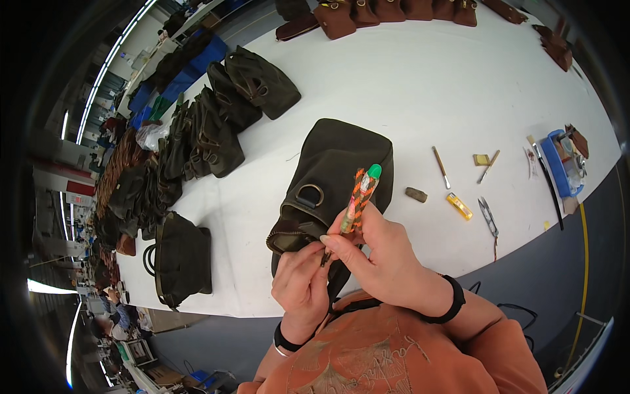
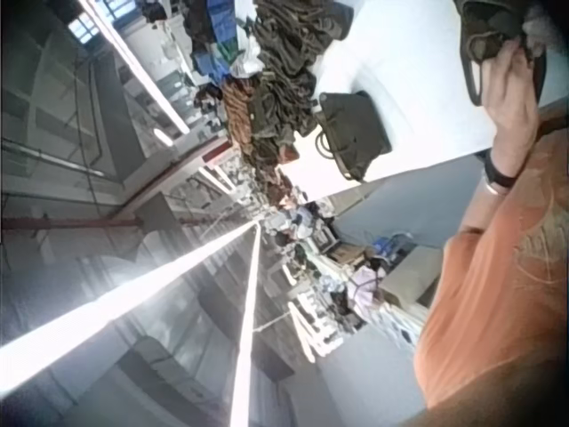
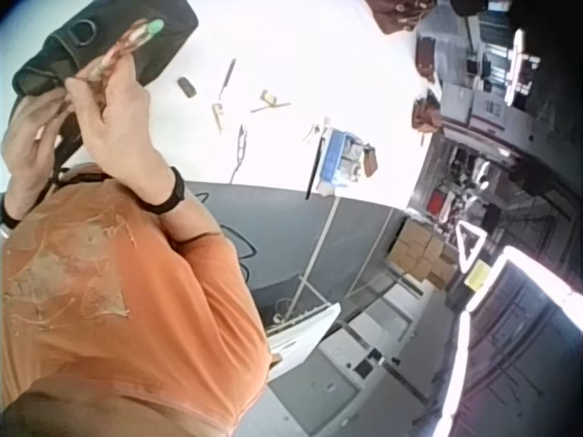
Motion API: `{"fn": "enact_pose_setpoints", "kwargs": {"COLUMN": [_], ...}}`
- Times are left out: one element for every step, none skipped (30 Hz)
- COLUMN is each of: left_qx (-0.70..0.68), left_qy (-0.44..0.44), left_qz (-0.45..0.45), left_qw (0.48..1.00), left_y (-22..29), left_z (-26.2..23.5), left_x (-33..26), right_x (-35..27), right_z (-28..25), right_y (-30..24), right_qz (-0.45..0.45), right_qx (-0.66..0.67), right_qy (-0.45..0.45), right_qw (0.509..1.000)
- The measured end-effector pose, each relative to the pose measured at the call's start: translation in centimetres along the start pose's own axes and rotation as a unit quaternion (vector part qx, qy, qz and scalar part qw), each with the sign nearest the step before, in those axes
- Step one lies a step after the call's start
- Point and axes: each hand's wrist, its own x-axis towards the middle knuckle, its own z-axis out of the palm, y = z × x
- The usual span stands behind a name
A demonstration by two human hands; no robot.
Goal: The person repairs a green canvas bag by applying a substance to the zipper area using a small brush and a wooden block. They then use a colorful tool to manipulate the zipper slider and test the mechanism. Finally, they wipe the exterior of the bag with a sponge-like block.
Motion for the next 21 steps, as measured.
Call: {"fn": "enact_pose_setpoints", "kwargs": {"left_qx": [-0.002, -0.003, -0.004, -0.005, -0.006, -0.007, -0.011, -0.013, -0.016, -0.019, -0.023, -0.026, -0.023, -0.021, -0.018, -0.019, -0.02, -0.02, -0.016, -0.012, -0.008], "left_qy": [0.003, 0.006, 0.009, 0.007, 0.005, 0.004, 0.003, 0.001, 0.0, 0.0, -0.001, -0.002, -0.002, -0.001, 0.0, 0.0, -0.001, -0.001, 0.0, 0.001, 0.002], "left_qz": [0.003, 0.007, 0.01, 0.013, 0.016, 0.019, 0.015, 0.01, 0.006, 0.004, 0.003, 0.001, 0.002, 0.003, 0.004, 0.007, 0.011, 0.014, 0.017, 0.019, 0.022], "left_qw": [1.0, 1.0, 1.0, 1.0, 1.0, 1.0, 1.0, 1.0, 1.0, 1.0, 1.0, 1.0, 1.0, 1.0, 1.0, 1.0, 1.0, 1.0, 1.0, 1.0, 1.0], "left_y": [-0.1, -0.3, -0.4, -0.5, -0.6, -0.6, -0.5, -0.4, -0.3, -0.3, -0.3, -0.3, -0.2, -0.3, -0.3, -0.3, -0.3, -0.4, -0.4, -0.4, -0.4], "left_z": [0.1, 0.2, 0.2, 0.2, 0.3, 0.3, 0.3, 0.5, 0.5, 0.5, 0.5, 0.5, 0.4, 0.3, 0.3, 0.3, 0.3, 0.3, 0.3, 0.3, 0.3], "left_x": [0.0, 0.0, 0.0, 0.0, 0.0, 0.0, -0.1, -0.2, -0.3, -0.3, -0.2, -0.2, -0.2, -0.1, 0.0, 0.0, 0.0, 0.0, 0.1, 0.1, 0.1], "right_x": [-0.1, -0.1, -0.2, -0.1, -0.1, -0.1, -0.1, 0.0, 0.1, 0.2, 0.3, 0.3, 0.3, 0.4, 0.4, 0.4, 0.3, 0.3, 0.2, 0.0, -0.1], "right_z": [0.1, 0.2, 0.3, 0.4, 0.5, 0.6, 0.5, 0.4, 0.2, 0.1, -0.1, -0.1, -0.1, 0.0, 0.0, 0.0, -0.1, -0.1, -0.1, 0.0, 0.0], "right_y": [0.0, 0.1, 0.2, 0.3, 0.6, 0.7, 0.8, 1.0, 1.1, 1.4, 1.7, 1.9, 1.9, 1.9, 1.9, 1.9, 1.9, 1.9, 2.0, 1.9, 1.9], "right_qz": [0.004, 0.008, 0.012, 0.006, 0.001, -0.005, 0.005, 0.015, 0.024, 0.021, 0.018, 0.015, 0.018, 0.021, 0.024, 0.027, 0.03, 0.033, 0.026, 0.02, 0.014], "right_qx": [-0.002, -0.003, -0.004, -0.002, 0.001, 0.003, 0.006, 0.009, 0.012, 0.044, 0.075, 0.107, 0.141, 0.174, 0.207, 0.221, 0.236, 0.251, 0.235, 0.219, 0.202], "right_qy": [0.002, 0.003, 0.004, 0.008, 0.013, 0.017, 0.02, 0.023, 0.025, 0.02, 0.017, 0.013, 0.018, 0.022, 0.027, 0.025, 0.022, 0.02, 0.018, 0.016, 0.014], "right_qw": [1.0, 1.0, 1.0, 1.0, 1.0, 1.0, 1.0, 1.0, 0.999, 0.999, 0.997, 0.994, 0.99, 0.984, 0.978, 0.975, 0.971, 0.967, 0.971, 0.975, 0.979]}}
